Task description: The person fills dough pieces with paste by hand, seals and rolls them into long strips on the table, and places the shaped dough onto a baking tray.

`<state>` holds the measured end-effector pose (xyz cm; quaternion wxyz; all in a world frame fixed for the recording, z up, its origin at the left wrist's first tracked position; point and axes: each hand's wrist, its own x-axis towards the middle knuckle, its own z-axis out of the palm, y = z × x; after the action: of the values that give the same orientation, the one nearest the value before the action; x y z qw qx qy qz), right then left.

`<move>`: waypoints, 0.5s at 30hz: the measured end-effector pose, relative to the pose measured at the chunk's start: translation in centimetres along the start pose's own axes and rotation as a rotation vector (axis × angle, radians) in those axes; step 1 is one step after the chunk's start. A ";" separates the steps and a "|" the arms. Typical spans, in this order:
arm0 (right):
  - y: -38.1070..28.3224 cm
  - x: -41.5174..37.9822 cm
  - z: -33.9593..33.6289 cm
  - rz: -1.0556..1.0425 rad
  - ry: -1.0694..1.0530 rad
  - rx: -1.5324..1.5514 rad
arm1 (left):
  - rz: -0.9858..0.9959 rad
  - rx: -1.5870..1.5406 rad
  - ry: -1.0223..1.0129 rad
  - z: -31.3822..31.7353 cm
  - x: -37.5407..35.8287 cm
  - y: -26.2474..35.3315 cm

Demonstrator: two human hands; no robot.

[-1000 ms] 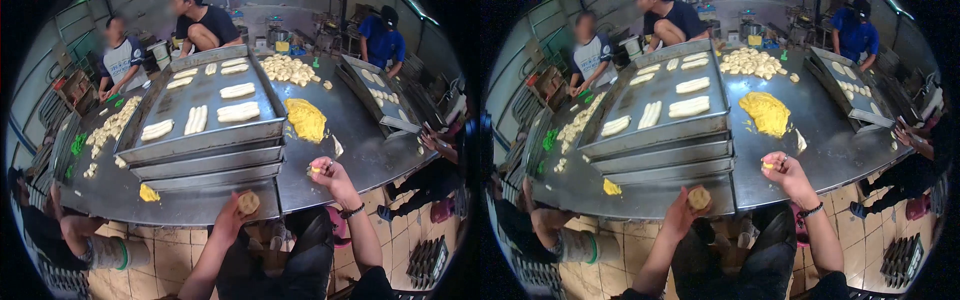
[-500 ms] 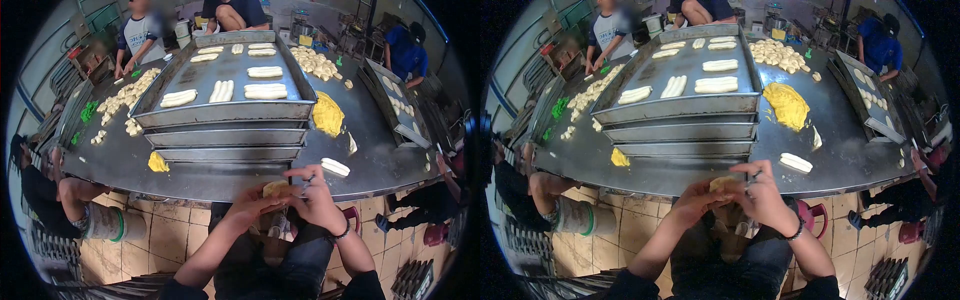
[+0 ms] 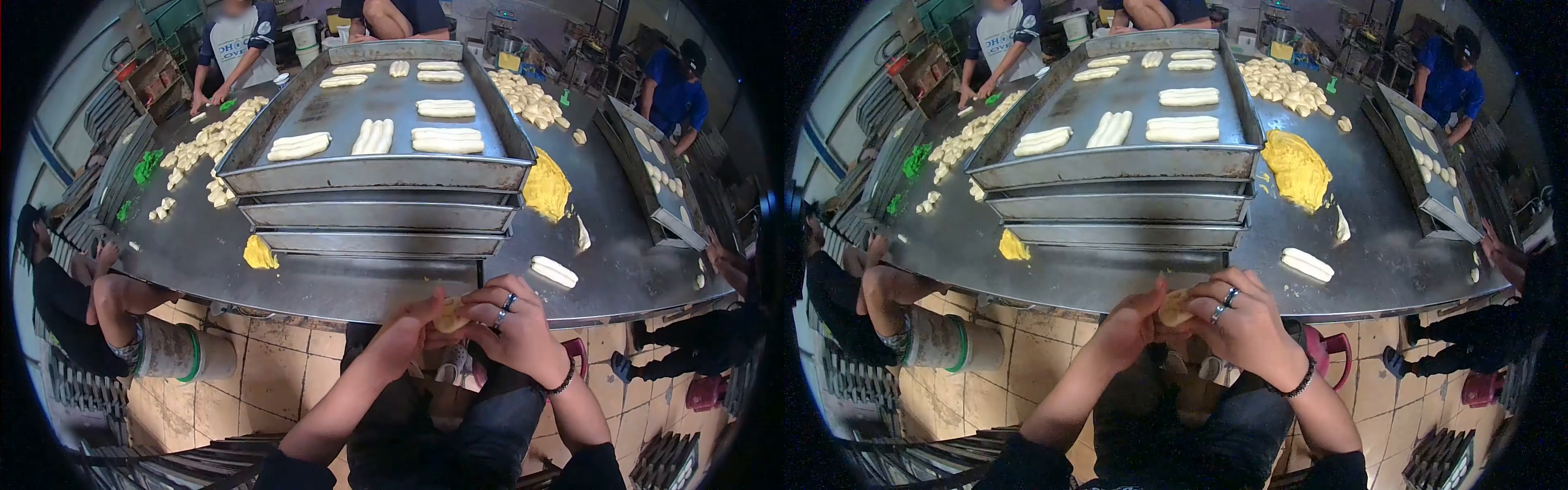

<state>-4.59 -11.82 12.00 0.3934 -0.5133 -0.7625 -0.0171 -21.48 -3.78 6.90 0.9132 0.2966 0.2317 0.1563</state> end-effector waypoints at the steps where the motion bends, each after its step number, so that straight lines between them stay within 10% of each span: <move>1: 0.2 -0.3 0.2 0.056 -0.019 0.024 | -0.003 -0.003 0.002 0.4 -0.3 0.2; 5: -0.4 -0.9 0.8 0.556 -0.075 0.314 | 0.174 0.389 0.067 1.2 -0.6 -0.1; 15: 1.0 -1.8 3.8 0.799 -0.256 0.826 | 0.294 0.773 0.162 -1.3 -1.3 -0.7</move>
<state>-5.69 -11.12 7.92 0.4416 -0.5632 -0.4949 0.4929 -23.16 -4.26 5.95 0.6816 0.6340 0.2995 0.2093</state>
